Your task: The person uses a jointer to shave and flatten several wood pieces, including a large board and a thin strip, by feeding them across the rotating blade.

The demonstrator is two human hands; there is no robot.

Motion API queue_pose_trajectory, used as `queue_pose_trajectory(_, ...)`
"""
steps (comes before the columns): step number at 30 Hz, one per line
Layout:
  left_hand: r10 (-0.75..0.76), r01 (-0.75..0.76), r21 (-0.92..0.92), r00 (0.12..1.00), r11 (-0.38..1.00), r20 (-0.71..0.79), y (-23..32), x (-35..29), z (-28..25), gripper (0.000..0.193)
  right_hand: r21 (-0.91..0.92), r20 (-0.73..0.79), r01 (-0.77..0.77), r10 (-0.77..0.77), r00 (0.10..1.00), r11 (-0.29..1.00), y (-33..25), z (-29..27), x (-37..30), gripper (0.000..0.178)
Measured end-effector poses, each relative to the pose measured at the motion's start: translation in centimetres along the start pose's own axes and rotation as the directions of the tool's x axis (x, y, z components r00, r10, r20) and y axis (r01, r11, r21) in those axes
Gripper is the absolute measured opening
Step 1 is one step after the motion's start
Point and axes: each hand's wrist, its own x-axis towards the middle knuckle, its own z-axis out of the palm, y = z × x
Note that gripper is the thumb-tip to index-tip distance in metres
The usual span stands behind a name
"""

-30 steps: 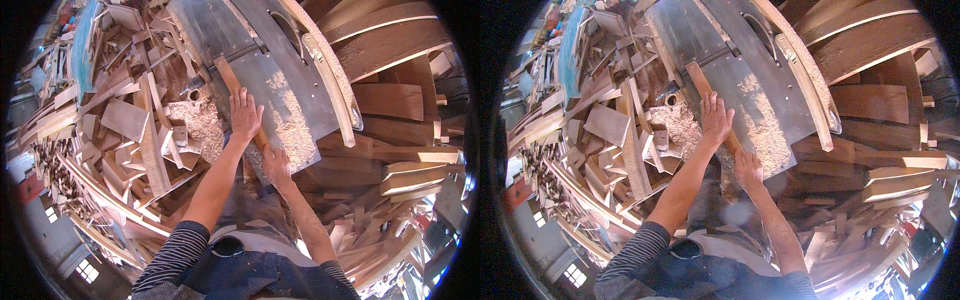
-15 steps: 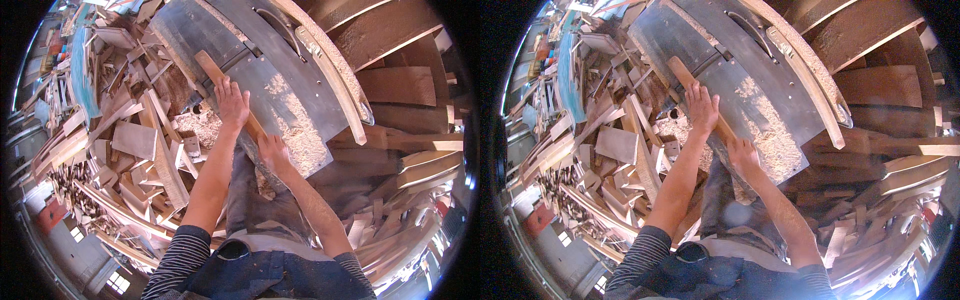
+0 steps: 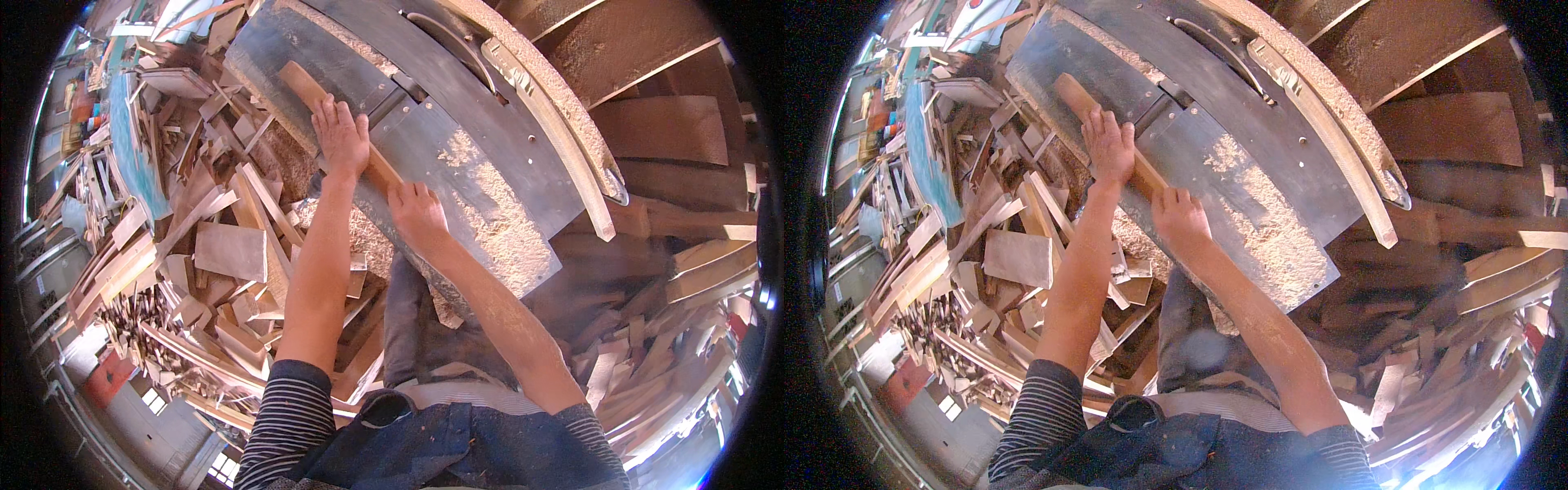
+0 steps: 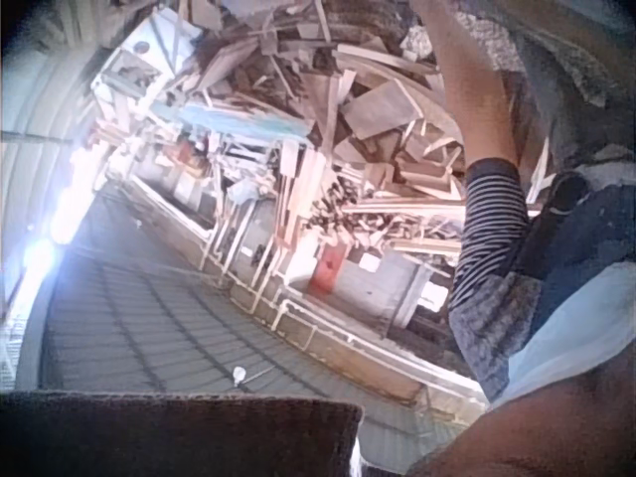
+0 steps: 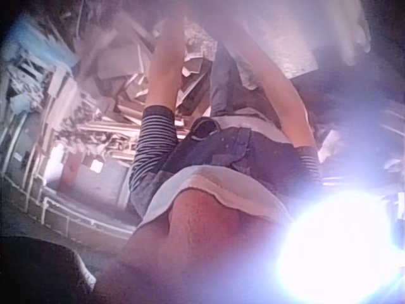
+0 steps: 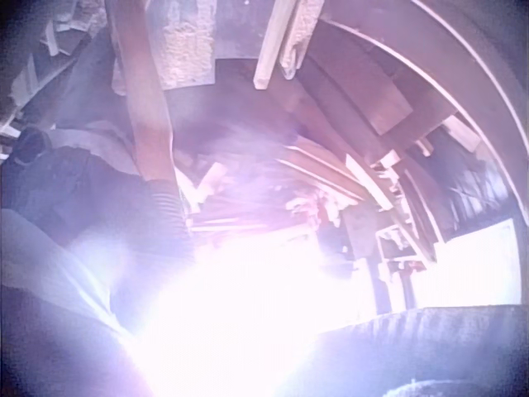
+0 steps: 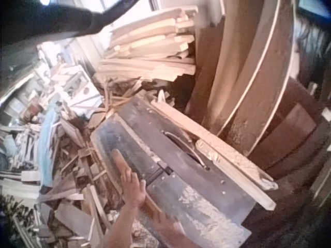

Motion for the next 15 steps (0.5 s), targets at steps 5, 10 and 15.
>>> queue_pose_trajectory(5,0.034,-0.034,0.001,0.999,0.999,-0.024,-2.7,2.0,0.6,0.049,0.109,0.021,-0.11,0.108,0.994,0.988,-0.6,-1.7,1.3,0.042)
queue_pose_trajectory(10,0.034,-0.035,0.04,0.999,0.999,0.029,-4.2,4.9,0.8,0.044,0.223,-0.08,-0.043,0.063,0.995,0.974,1.1,-5.1,-7.1,0.046)
queue_pose_trajectory(15,0.053,-0.052,0.058,0.998,0.997,-0.017,-6.9,7.6,1.7,0.044,0.181,-0.045,-0.141,0.152,0.987,0.973,1.6,-8.4,-16.1,0.036)
